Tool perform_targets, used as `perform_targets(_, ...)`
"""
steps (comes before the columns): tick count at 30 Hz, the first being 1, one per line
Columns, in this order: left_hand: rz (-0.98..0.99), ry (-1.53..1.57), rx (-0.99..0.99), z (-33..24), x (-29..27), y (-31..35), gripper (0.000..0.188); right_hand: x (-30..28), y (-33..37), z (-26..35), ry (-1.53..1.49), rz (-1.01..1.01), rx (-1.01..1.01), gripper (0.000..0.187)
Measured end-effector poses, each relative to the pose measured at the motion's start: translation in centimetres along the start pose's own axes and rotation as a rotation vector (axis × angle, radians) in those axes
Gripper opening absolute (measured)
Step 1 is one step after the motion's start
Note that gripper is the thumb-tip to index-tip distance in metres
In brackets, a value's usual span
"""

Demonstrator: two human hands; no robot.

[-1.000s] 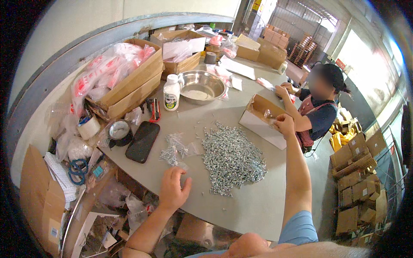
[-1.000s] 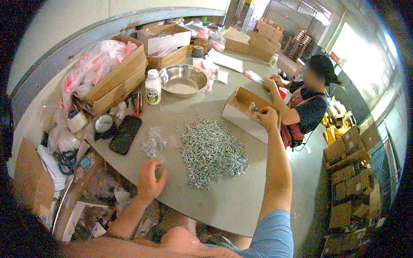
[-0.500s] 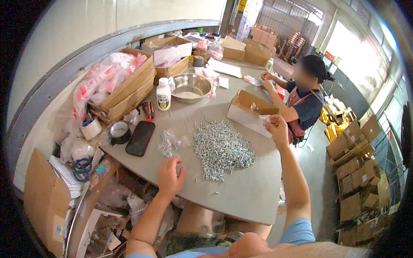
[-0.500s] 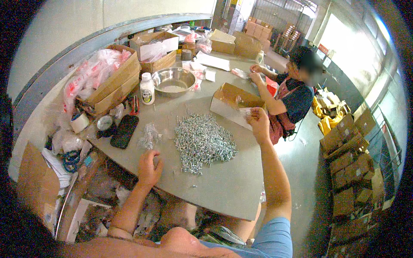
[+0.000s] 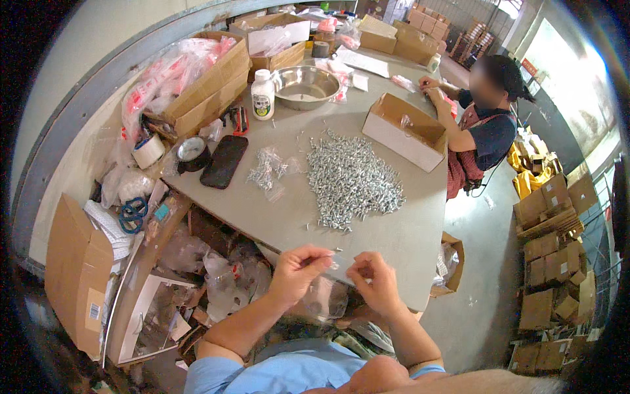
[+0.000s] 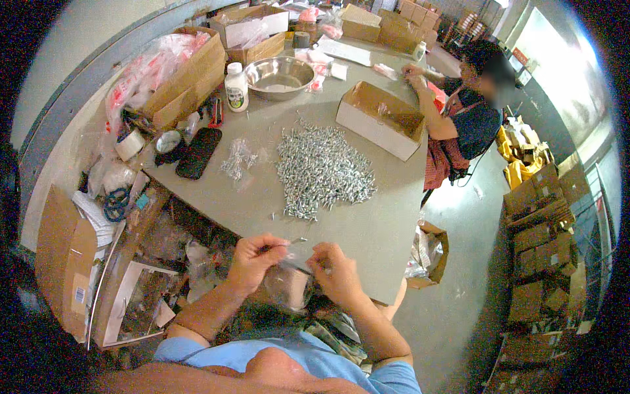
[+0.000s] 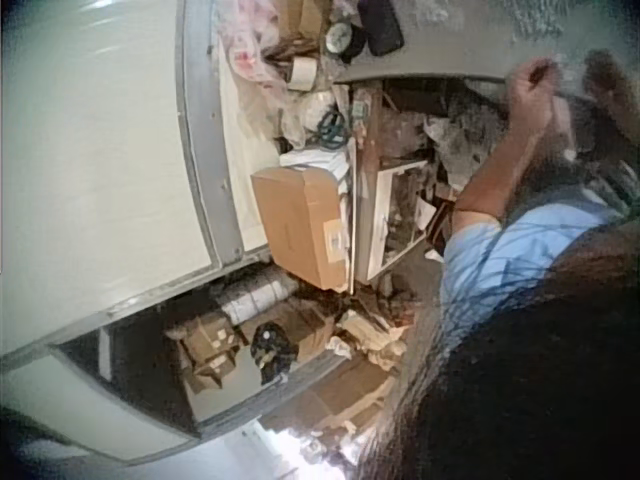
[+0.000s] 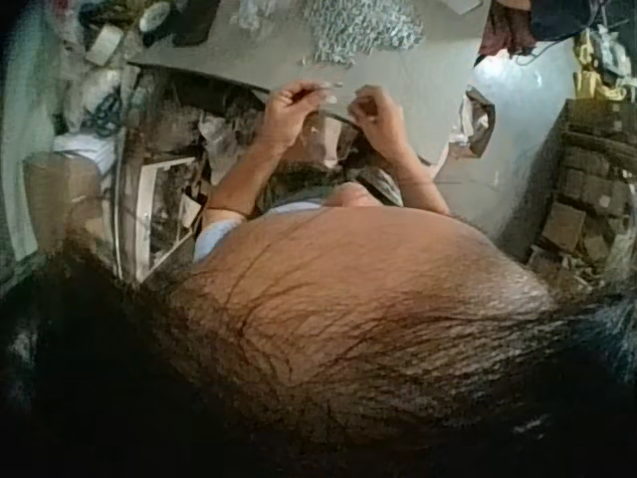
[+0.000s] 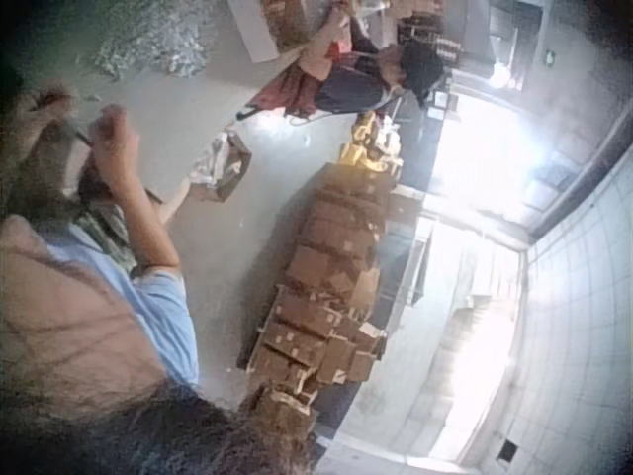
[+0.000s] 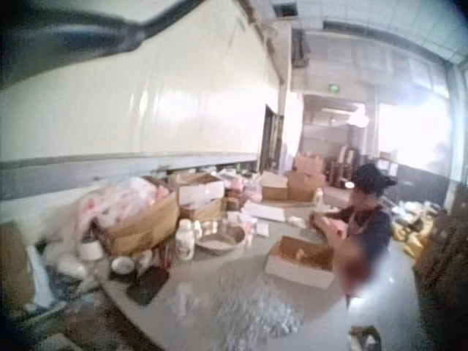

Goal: The person picks up screws from a pile on the table and places them one at a time into a small plastic bag, then seals the bag.

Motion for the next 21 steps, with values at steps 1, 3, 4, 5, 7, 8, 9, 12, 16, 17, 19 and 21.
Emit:
perform_targets(1,-0.057,-0.026,0.054,0.0,-1.3,0.4,0.014,-0.6,-0.5,-0.4,0.166,-0.066,-0.091,0.03)
perform_targets(3,-0.165,-0.076,0.16,0.1,-3.8,0.9,0.014,-1.4,-1.9,-1.4,0.506,-0.197,-0.273,0.035)
perform_targets(4,-0.206,-0.132,0.229,-0.7,-4.4,1.3,0.014,-1.5,-2.5,-1.4,0.535,-0.228,-0.265,0.044)
perform_targets(5,-0.23,-0.108,0.201,-0.4,-5.2,1.5,0.014,-1.0,-3.1,-1.3,0.57,-0.237,-0.306,0.045)
perform_targets(7,-0.286,-0.056,0.15,0.1,-6.8,2.3,0.015,0.9,-4.5,-1.5,0.638,-0.248,-0.4,0.048)
perform_targets(8,-0.33,-0.086,0.13,0.3,-7.4,2.5,0.013,1.8,-5.1,-1.7,0.606,-0.217,-0.39,0.058)
perform_targets(9,-0.324,-0.071,0.107,0.7,-8.0,2.7,0.013,2.7,-5.3,-1.2,0.587,-0.178,-0.408,0.058)
perform_targets(12,-0.307,0.009,0.042,2.5,-10.3,2.5,0.021,4.3,-5.5,-0.1,0.524,-0.09,-0.42,0.057)
perform_targets(16,-0.266,0.011,-0.11,4.8,-10.7,2.8,0.015,3.6,-4.1,0.3,0.445,0.012,-0.365,0.049)
perform_targets(17,-0.255,-0.015,-0.17,5.8,-10.7,2.9,0.016,3.0,-3.5,-0.1,0.432,0.0,-0.364,0.047)
perform_targets(19,-0.235,-0.075,-0.292,7.7,-10.9,3.4,0.021,2.0,-2.8,-0.3,0.394,-0.022,-0.315,0.044)
perform_targets(21,-0.101,-0.215,-0.241,9.1,-11.3,3.6,0.022,0.6,-2.3,-0.1,0.354,-0.054,-0.219,0.043)
Point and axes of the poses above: each hand's wrist, its own y-axis away from the middle knuckle, its own x-axis out of the palm, z = x × y, the point moved 7 cm from there along -y, towards the middle knuckle, and after that the axes turned 15 degrees about -z, right-handed, at the moved point
